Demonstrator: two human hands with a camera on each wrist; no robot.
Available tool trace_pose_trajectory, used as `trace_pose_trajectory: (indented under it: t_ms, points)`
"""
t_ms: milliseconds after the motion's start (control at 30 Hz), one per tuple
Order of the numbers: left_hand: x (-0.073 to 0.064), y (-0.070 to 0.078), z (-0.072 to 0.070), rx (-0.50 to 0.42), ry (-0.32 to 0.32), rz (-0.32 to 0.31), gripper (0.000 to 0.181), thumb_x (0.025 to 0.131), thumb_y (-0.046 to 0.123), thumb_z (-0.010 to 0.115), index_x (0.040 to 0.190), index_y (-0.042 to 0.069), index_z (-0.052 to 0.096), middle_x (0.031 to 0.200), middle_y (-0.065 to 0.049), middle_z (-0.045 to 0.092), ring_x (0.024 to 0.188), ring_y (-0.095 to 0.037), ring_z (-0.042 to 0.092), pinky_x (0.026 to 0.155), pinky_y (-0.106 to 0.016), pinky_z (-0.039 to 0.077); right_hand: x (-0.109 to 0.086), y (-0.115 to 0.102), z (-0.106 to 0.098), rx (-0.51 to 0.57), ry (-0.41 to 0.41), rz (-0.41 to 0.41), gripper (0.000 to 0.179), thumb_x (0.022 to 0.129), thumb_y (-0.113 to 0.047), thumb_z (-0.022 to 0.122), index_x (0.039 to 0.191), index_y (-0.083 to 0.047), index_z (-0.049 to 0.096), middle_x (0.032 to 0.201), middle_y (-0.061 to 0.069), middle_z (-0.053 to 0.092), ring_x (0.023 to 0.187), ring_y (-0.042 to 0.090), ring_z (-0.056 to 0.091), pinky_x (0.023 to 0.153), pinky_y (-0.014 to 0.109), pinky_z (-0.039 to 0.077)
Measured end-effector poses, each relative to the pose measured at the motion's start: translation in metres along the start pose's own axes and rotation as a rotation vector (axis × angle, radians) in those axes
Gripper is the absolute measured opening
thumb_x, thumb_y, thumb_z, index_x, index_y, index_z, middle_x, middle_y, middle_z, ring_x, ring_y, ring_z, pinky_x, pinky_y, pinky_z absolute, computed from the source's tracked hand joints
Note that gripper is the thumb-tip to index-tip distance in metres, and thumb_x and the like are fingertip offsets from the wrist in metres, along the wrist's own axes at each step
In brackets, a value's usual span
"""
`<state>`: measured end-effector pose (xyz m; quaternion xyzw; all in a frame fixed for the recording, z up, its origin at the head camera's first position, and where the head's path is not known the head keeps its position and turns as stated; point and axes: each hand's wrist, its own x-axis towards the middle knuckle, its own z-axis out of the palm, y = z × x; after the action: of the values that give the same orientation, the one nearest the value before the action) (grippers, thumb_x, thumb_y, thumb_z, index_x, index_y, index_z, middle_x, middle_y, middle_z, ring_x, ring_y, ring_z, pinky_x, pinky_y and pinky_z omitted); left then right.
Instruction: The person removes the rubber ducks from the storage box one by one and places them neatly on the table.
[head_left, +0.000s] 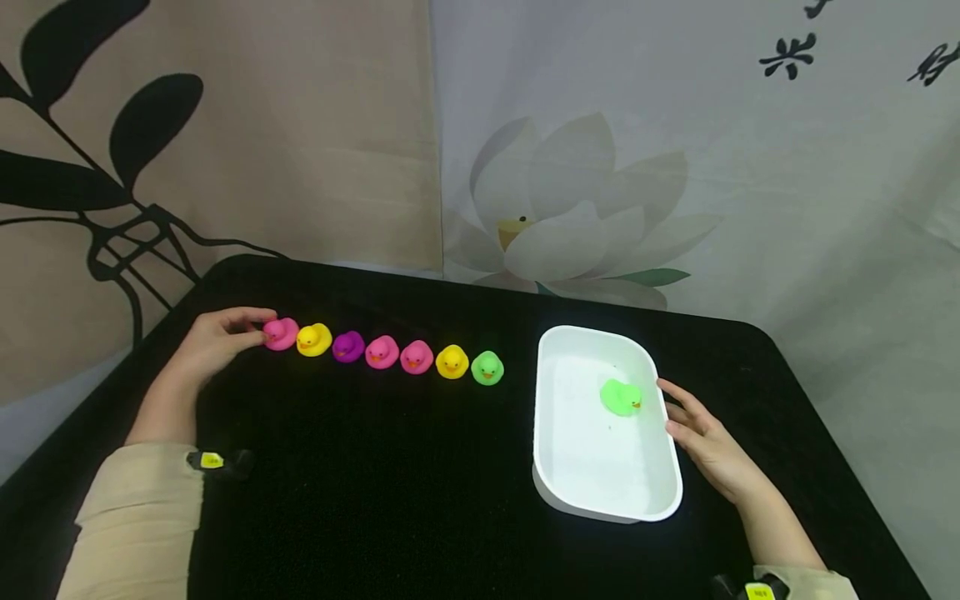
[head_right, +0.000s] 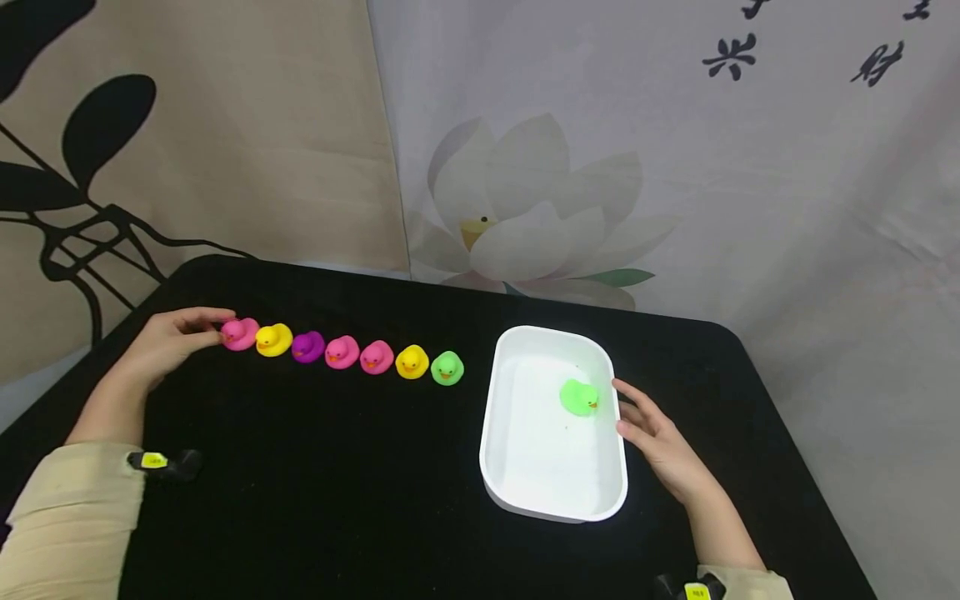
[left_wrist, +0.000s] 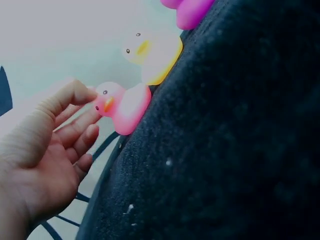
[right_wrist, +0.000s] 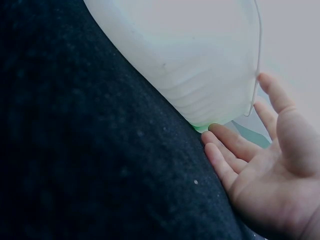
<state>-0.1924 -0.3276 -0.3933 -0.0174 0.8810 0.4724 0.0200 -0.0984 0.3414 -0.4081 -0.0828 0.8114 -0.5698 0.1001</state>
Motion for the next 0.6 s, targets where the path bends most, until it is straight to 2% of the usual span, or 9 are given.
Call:
trace_pose_trajectory:
  t_ms: [167, 333, 467, 600]
  points:
    - [-0.003, 0.013, -0.001, 0.003, 0.046, 0.046, 0.048, 0.096, 0.033, 0.057, 0.135, 0.006, 0.049, 0.132, -0.018, 0.046, 0.106, -0.028, 0.041, 0.081, -0.044, 0.035, 0.001, 0.000, 0.000, -0.003, -0.001, -0.006, 0.060, 0.101, -0.018, 0.048, 0.152, -0.014, 0.018, 0.145, 0.030, 0.031, 0.115, 0.006, 0.052, 0.097, 0.064, 0.027]
    - [-0.005, 0.032, 0.002, -0.007, 0.070, 0.101, 0.048, 0.095, 0.035, 0.059, 0.134, 0.008, 0.051, 0.129, -0.017, 0.049, 0.104, -0.027, 0.044, 0.080, -0.044, 0.035, 0.001, 0.001, 0.000, -0.007, 0.001, -0.008, 0.060, 0.100, -0.018, 0.049, 0.152, -0.014, 0.018, 0.145, 0.030, 0.032, 0.115, 0.007, 0.053, 0.096, 0.063, 0.028]
    - [-0.007, 0.053, 0.008, -0.020, 0.105, 0.150, 0.047, 0.092, 0.040, 0.061, 0.130, 0.012, 0.055, 0.124, -0.008, 0.054, 0.101, -0.022, 0.045, 0.079, -0.041, 0.034, 0.000, 0.001, 0.000, -0.009, 0.002, -0.008, 0.060, 0.100, -0.019, 0.048, 0.152, -0.014, 0.018, 0.145, 0.030, 0.031, 0.115, 0.006, 0.052, 0.096, 0.064, 0.028]
    - [-0.011, 0.077, 0.016, -0.025, 0.145, 0.208, 0.043, 0.092, 0.038, 0.063, 0.127, 0.014, 0.059, 0.116, 0.002, 0.059, 0.094, -0.020, 0.047, 0.074, -0.035, 0.035, 0.000, 0.002, -0.001, -0.006, 0.002, -0.012, 0.060, 0.101, -0.018, 0.048, 0.152, -0.014, 0.018, 0.145, 0.031, 0.031, 0.114, 0.005, 0.052, 0.096, 0.064, 0.028]
